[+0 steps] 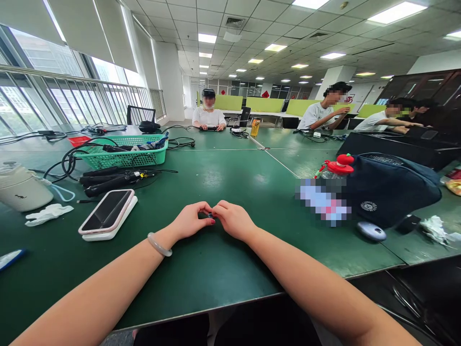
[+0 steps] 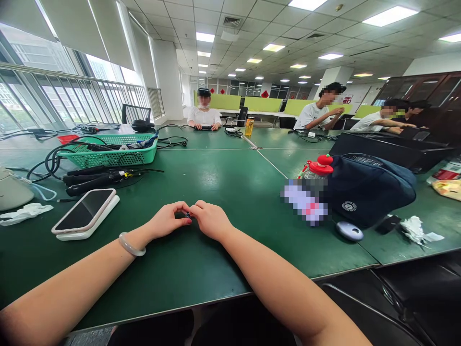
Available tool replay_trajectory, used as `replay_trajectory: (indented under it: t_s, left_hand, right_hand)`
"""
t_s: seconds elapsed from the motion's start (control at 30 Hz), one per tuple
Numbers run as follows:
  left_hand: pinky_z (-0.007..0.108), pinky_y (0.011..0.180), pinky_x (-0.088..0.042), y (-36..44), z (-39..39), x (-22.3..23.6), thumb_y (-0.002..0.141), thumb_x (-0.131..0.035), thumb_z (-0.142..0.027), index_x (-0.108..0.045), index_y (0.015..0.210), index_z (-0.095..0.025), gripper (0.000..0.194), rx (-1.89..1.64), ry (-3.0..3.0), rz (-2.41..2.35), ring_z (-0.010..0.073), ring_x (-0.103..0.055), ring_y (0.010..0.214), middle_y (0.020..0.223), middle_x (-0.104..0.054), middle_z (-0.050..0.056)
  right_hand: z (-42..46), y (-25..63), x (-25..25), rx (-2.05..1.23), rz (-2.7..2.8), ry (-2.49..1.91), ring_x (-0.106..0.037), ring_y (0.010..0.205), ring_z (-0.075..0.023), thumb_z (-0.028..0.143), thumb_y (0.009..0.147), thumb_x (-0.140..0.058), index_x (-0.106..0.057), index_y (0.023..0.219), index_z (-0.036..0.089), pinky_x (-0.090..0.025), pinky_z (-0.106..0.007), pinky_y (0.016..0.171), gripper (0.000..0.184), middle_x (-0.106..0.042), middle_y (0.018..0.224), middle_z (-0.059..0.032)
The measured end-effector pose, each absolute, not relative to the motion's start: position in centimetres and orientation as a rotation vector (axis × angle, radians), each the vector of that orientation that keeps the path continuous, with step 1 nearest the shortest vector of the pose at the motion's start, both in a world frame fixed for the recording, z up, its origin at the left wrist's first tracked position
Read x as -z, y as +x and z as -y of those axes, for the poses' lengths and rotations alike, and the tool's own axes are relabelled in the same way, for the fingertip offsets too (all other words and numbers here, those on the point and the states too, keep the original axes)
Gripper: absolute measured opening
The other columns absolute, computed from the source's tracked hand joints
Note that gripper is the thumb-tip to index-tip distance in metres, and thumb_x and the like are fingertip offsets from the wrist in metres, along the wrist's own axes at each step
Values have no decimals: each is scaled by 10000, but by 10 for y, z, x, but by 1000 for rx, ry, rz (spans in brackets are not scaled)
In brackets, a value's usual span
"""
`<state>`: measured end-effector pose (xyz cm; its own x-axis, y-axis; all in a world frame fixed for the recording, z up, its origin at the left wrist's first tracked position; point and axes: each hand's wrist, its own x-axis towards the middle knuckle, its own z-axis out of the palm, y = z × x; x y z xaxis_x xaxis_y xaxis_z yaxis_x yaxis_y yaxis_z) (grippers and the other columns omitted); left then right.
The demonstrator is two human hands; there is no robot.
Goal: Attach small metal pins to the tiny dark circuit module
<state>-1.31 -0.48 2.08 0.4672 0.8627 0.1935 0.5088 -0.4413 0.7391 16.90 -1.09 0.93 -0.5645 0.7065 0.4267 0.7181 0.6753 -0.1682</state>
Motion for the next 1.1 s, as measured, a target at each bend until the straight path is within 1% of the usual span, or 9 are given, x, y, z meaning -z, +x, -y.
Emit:
replay_trajectory:
  t_s: [0.17, 0.33, 0.43, 0.6, 0.73, 0.87, 0.97, 1.1]
  left_hand:
    - [319, 817, -447, -12, 5, -23, 670, -637, -358, -603, 806, -204, 208, -750, 2104, -1149, 181, -600, 836, 842, -661, 9]
    - [320, 815, -452, -12, 7, -24, 665, -642, -341, -596, 811, -206, 204, -747, 2088, -1159, 185, -596, 843, 840, -655, 10]
    - [312, 823, -450, -12, 7, -25, 665, -644, -325, -597, 821, -207, 201, -748, 2088, -1143, 180, -594, 847, 854, -655, 8]
    - [320, 825, -449, -13, 4, -22, 690, -615, -336, -600, 857, -212, 208, -795, 2074, -1256, 189, -599, 877, 900, -663, 16]
    - [319, 810, -460, -18, -5, -16, 684, -612, -332, -595, 904, -199, 258, -854, 1983, -1396, 188, -611, 873, 920, -668, 28]
    - [317, 809, -465, -21, -10, -12, 665, -626, -338, -599, 887, -196, 265, -899, 1907, -1448, 190, -618, 873, 909, -679, 29]
    - [318, 808, -469, -21, -10, -11, 662, -628, -337, -599, 881, -192, 265, -909, 1875, -1434, 188, -624, 859, 894, -682, 31]
    - [323, 816, -468, -20, -11, -9, 655, -632, -344, -602, 874, -194, 267, -909, 1873, -1420, 191, -625, 868, 901, -681, 31]
  right_hand:
    - [11, 170, -10, 0, 2426, -1121, -534, 747, -96, 227, 900, -419, -593, 913, 217, -356, -208, 651, 175, -568, 928, -10]
    - [12, 170, -11, -107, 2386, -1148, -534, 773, -99, 250, 898, -433, -578, 939, 205, -368, -211, 694, 157, -558, 907, -16]
    - [13, 169, -11, -147, 2362, -1170, -530, 765, -100, 253, 886, -456, -571, 936, 198, -371, -209, 691, 137, -552, 877, -15]
    - [13, 170, -10, -146, 2339, -1152, -528, 748, -93, 238, 882, -453, -591, 946, 209, -375, -204, 682, 155, -559, 896, -12]
    - [14, 168, -7, -130, 2437, -1144, -541, 745, -99, 340, 872, -476, -635, 983, 241, -386, -217, 683, 217, -566, 920, -13]
    - [17, 161, -3, -122, 2500, -1195, -559, 768, -116, 427, 841, -506, -644, 1016, 246, -404, -232, 691, 287, -571, 926, -24]
    - [19, 155, -2, -95, 2546, -1153, -564, 789, -125, 410, 844, -505, -634, 1049, 259, -413, -238, 704, 285, -580, 943, -26]
    - [18, 150, 0, -74, 2588, -1118, -566, 797, -124, 344, 865, -481, -666, 974, 261, -415, -233, 709, 231, -594, 954, -21]
